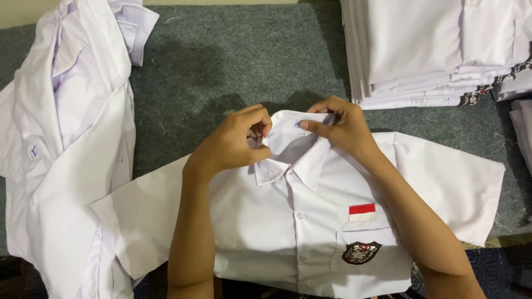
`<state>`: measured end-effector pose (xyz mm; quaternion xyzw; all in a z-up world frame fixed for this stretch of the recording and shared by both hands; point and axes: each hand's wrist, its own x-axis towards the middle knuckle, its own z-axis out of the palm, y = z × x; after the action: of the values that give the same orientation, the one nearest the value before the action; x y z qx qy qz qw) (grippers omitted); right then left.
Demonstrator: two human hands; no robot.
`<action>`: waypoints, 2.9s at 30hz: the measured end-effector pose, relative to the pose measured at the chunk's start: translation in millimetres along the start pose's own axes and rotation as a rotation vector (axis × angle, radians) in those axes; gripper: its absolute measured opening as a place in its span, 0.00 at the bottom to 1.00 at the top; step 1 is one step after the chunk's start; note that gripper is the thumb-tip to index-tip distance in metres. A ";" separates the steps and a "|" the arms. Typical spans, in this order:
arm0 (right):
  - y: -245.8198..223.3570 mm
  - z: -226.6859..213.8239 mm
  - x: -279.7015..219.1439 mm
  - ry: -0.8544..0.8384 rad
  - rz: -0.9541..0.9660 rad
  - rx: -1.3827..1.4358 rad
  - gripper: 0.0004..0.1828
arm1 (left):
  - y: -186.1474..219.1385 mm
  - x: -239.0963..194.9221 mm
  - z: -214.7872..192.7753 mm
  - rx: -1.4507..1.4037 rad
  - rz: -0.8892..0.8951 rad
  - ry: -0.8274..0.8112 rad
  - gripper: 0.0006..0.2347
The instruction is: The person folds a white short-sleeved shirt on a table, smoothing the fabric and aligning the collar and sleeves. They then fold the shirt in half and place it on a stack of similar shirts.
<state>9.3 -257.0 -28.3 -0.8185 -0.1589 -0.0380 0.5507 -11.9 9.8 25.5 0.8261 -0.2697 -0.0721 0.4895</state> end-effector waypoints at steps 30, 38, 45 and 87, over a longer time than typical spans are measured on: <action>-18.9 -7.8 -6.3 0.053 -0.482 -0.450 0.08 | -4.7 10.5 22.1 0.368 0.256 0.249 0.04; -43.2 39.6 -46.0 0.023 -0.777 -0.713 0.16 | -12.2 9.9 16.7 0.280 0.222 0.366 0.04; -52.8 50.2 -60.3 0.095 -0.920 -0.738 0.20 | -27.7 11.6 12.7 0.207 0.173 0.489 0.03; -22.8 -16.0 -3.6 -0.303 0.263 -0.054 0.22 | -56.1 9.7 13.9 -0.064 -0.260 -0.038 0.19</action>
<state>0.8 -264.6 -2.5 -0.8431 -0.1309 0.1537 0.4985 12.0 15.1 -27.7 0.8365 -0.1670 -0.1591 0.4971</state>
